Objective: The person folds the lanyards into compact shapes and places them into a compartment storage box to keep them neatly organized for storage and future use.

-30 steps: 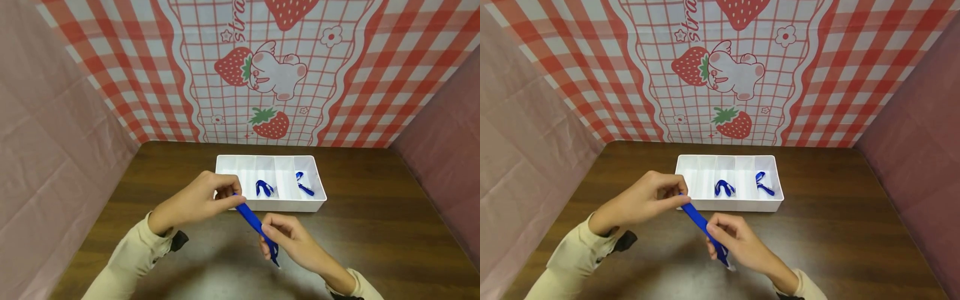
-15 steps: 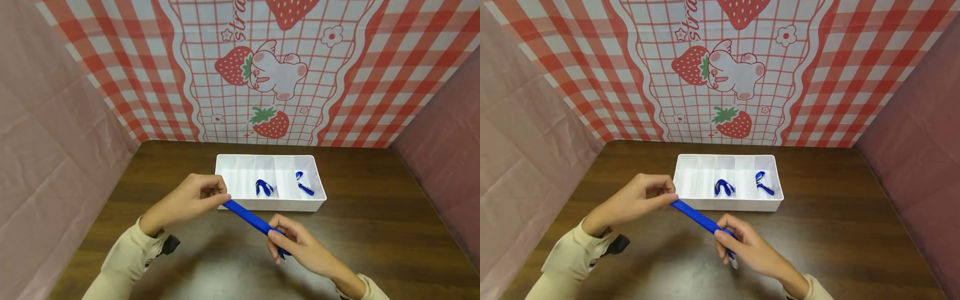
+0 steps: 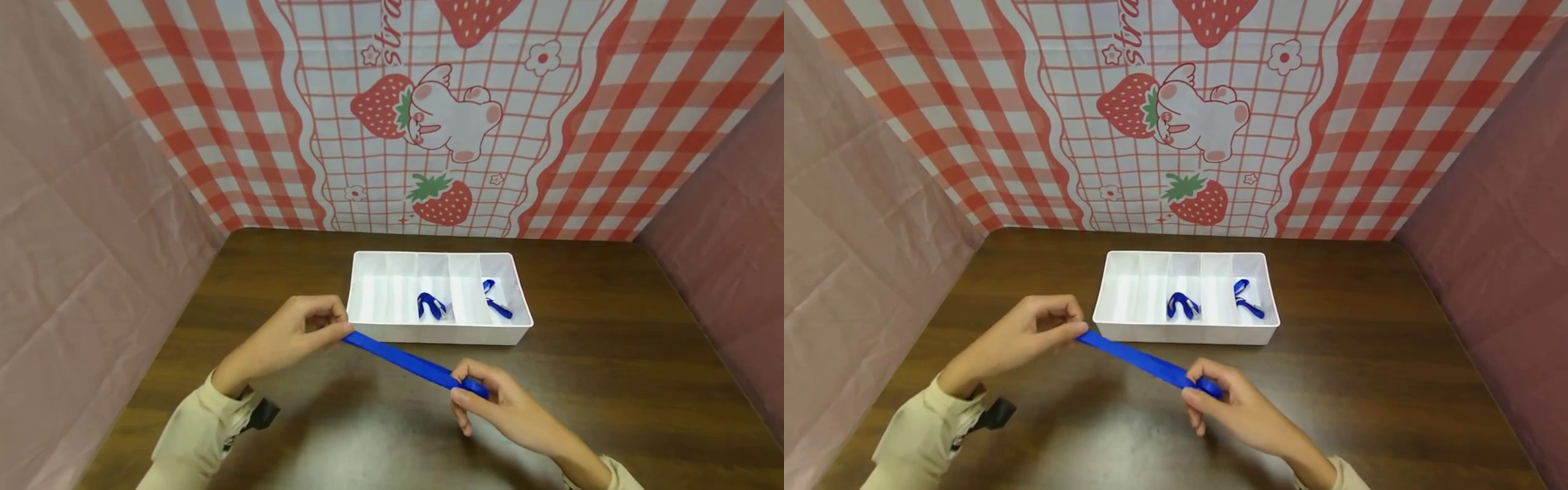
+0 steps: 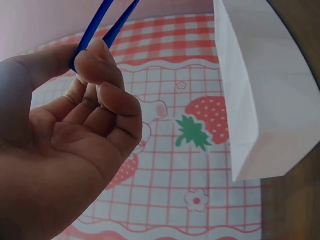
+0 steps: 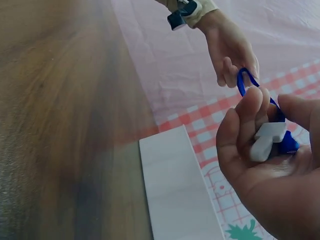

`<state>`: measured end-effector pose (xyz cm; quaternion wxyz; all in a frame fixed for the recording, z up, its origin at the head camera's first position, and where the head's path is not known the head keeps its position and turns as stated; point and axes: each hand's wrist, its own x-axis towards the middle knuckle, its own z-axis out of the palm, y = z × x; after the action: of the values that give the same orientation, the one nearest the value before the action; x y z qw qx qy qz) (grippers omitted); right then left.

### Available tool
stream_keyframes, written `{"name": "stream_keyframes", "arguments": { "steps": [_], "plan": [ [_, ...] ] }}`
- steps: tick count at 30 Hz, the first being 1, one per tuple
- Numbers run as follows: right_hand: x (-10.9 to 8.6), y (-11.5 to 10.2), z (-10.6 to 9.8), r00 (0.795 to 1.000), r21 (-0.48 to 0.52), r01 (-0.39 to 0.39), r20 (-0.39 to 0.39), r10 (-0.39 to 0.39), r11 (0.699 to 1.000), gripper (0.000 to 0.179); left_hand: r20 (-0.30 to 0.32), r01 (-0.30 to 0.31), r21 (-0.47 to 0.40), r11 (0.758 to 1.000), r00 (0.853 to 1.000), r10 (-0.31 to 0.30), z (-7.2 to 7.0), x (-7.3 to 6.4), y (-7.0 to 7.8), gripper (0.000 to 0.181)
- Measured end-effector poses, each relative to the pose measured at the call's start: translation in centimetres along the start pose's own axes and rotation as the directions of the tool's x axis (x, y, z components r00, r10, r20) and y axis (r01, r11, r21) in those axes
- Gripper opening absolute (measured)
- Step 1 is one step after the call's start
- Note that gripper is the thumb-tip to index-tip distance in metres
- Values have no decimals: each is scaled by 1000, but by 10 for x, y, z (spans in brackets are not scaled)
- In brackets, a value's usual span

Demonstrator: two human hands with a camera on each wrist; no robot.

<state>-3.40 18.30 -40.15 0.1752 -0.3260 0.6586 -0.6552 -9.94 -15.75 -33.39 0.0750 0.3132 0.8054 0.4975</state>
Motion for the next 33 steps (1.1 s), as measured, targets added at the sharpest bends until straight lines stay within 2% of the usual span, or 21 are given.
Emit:
{"name": "stream_keyframes", "arguments": {
  "steps": [9,16,19,22,25,27,33],
  "plan": [
    [-6,7,-2,989,-13,16,-146,-18,1000,13,14,-16,-98,995,1000,17,1,-12,-10,10],
    [-10,4,-3,974,-68,-33,-228,17,997,10,-3,3,-138,990,1000,-4,3,-21,-14,10],
    [-11,6,-4,968,-120,2,-248,-32,993,17,-5,2,-175,985,1000,-3,6,-22,-16,9],
    [-12,9,-5,965,-220,33,-246,-88,975,21,-12,-20,-205,979,1000,18,9,-22,-20,10],
    [-13,10,-5,966,-313,7,-242,-87,950,19,-22,-45,-218,975,999,41,11,-21,-22,10],
    [-14,10,-5,970,-339,1,-229,-84,941,17,-23,-48,-228,972,999,44,13,-21,-23,9],
    [-17,12,-7,975,-238,-2,-216,-51,971,18,-39,-45,-262,964,999,37,16,-21,-23,12]
  ]
}}
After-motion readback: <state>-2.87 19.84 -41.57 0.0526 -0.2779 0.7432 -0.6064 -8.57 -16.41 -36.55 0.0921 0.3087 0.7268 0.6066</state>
